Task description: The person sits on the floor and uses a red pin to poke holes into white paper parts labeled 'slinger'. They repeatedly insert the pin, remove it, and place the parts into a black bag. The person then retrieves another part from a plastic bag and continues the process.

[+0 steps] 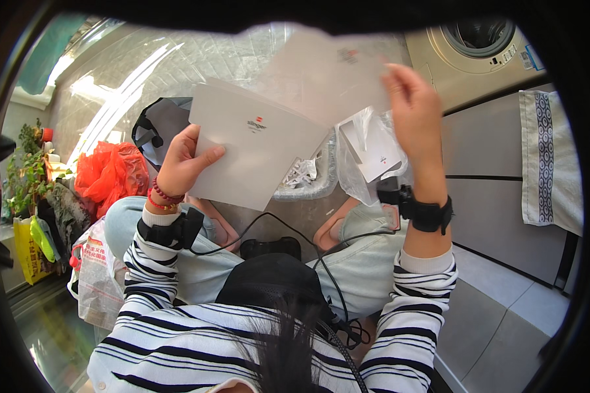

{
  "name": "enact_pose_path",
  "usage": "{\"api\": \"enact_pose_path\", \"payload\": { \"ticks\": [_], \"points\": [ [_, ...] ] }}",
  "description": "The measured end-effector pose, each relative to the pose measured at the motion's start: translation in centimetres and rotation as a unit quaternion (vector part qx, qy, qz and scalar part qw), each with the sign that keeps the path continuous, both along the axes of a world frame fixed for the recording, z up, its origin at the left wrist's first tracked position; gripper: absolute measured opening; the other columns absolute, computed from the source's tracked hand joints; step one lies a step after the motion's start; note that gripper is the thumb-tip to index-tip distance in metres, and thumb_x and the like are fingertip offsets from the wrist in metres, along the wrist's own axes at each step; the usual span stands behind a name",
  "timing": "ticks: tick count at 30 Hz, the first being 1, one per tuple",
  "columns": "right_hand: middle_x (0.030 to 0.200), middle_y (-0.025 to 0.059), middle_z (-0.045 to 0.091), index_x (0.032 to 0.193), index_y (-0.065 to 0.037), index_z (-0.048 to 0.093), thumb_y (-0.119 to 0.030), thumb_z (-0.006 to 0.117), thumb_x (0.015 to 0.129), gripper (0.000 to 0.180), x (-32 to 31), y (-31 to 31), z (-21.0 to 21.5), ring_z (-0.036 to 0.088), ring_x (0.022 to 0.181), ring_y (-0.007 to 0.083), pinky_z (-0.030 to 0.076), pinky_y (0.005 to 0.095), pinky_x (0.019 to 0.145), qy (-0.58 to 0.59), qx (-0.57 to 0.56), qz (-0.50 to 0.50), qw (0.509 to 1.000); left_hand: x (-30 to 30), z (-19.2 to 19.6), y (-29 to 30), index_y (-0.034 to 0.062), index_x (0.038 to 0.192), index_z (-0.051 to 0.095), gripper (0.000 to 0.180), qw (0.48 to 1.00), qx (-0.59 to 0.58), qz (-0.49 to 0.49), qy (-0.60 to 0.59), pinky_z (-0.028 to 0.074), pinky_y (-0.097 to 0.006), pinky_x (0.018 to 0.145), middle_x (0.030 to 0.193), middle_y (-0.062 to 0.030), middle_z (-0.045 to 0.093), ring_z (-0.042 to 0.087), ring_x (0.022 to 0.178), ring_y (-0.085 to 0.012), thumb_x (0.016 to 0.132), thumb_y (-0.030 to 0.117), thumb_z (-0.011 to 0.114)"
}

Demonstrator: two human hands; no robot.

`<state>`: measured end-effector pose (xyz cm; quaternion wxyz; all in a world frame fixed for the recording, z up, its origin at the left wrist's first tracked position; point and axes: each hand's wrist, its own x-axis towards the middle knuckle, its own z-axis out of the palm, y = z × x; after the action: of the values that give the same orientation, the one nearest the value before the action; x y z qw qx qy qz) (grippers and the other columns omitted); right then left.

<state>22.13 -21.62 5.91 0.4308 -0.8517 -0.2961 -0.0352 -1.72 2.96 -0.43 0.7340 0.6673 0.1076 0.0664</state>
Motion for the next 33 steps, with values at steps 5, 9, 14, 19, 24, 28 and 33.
{"api": "enact_pose_path", "payload": {
  "ticks": [5, 9, 14, 19, 24, 28, 33],
  "points": [
    [0.079, 0.003, 0.062, 0.106, 0.002, 0.064, -0.015, 0.057, 0.093, 0.022, -2.5, 1.8, -0.4, 0.052, 0.07, 0.008, 0.043, 0.0222, 0.064, 0.126, -0.016, 0.25, 0.96, 1.1, -1.1, -1.2, 0.0, 0.108, 0.062, 0.027, 0.982, 0.086, 0.037, -0.163, 0.031, -0.032, 0.102, 0.121, -0.0115, 0.051, 0.043, 0.12, -0.0192, 0.082, 0.0, 0.066],
    [0.083, 0.0027, 0.062, 0.105, 0.003, 0.064, -0.014, 0.055, 0.094, 0.022, -3.3, 2.6, -0.7, 0.053, 0.074, 0.0083, 0.043, 0.0219, 0.067, 0.245, -0.001, 0.295, 0.924, 0.9, -1.0, -1.2, -0.0002, 0.113, 0.06, 0.03, 0.991, 0.035, 0.036, -0.121, 0.034, -0.032, 0.101, 0.126, -0.0102, 0.051, 0.044, 0.119, -0.0172, 0.083, 0.0, 0.065],
    [0.084, 0.0042, 0.064, 0.102, 0.003, 0.065, -0.014, 0.054, 0.094, 0.022, -3.8, 3.5, -1.7, 0.056, 0.076, 0.01, 0.045, 0.0232, 0.068, 0.268, 0.041, 0.267, 0.925, 0.3, -0.4, -1.3, -0.0014, 0.122, 0.051, 0.035, 0.996, -0.082, 0.006, -0.042, 0.044, -0.028, 0.09, 0.12, -0.0065, 0.056, 0.053, 0.107, -0.0118, 0.089, 0.001, 0.06],
    [0.091, 0.0113, 0.067, 0.1, 0.0, 0.066, -0.013, 0.059, 0.088, 0.019, -4.4, 4.0, -1.6, 0.063, 0.079, 0.0225, 0.048, 0.0296, 0.071, -0.083, 0.007, 0.162, 0.983, 0.6, -0.7, -2.0, -0.0008, 0.128, 0.044, 0.039, 0.998, -0.058, 0.013, -0.035, 0.046, -0.026, 0.087, 0.115, -0.0048, 0.058, 0.054, 0.103, -0.0101, 0.092, 0.005, 0.057],
    [0.101, 0.013, 0.067, 0.105, -0.005, 0.067, -0.01, 0.065, 0.083, 0.023, -5.8, 4.3, -1.5, 0.063, 0.092, 0.029, 0.049, 0.0334, 0.078, -0.277, -0.044, 0.164, 0.946, 0.9, -1.0, -2.4, -0.0005, 0.13, 0.041, 0.042, 0.998, 0.037, 0.048, -0.037, 0.046, -0.027, 0.087, 0.117, -0.0062, 0.055, 0.052, 0.105, -0.0107, 0.092, 0.006, 0.057],
    [0.102, 0.0136, 0.067, 0.107, -0.003, 0.067, -0.008, 0.067, 0.08, 0.027, -6.3, 4.7, -2.0, 0.064, 0.092, 0.0284, 0.049, 0.0346, 0.078, -0.32, -0.056, 0.175, 0.929, 1.1, -1.1, -2.7, -0.0002, 0.136, 0.036, 0.049, 0.997, 0.035, 0.053, -0.054, 0.045, -0.027, 0.089, 0.122, -0.0076, 0.052, 0.051, 0.108, -0.0127, 0.092, 0.005, 0.056],
    [0.1, 0.0136, 0.068, 0.105, -0.002, 0.067, -0.006, 0.068, 0.078, 0.027, -6.5, 4.8, -2.0, 0.064, 0.092, 0.0284, 0.05, 0.0347, 0.077, -0.337, -0.059, 0.17, 0.924, 1.6, -1.4, -2.5, 0.0022, 0.143, 0.024, 0.061, 0.987, 0.112, 0.075, -0.085, 0.045, -0.028, 0.091, 0.133, -0.0095, 0.043, 0.051, 0.111, -0.0156, 0.091, 0.002, 0.055]
  ]
}}
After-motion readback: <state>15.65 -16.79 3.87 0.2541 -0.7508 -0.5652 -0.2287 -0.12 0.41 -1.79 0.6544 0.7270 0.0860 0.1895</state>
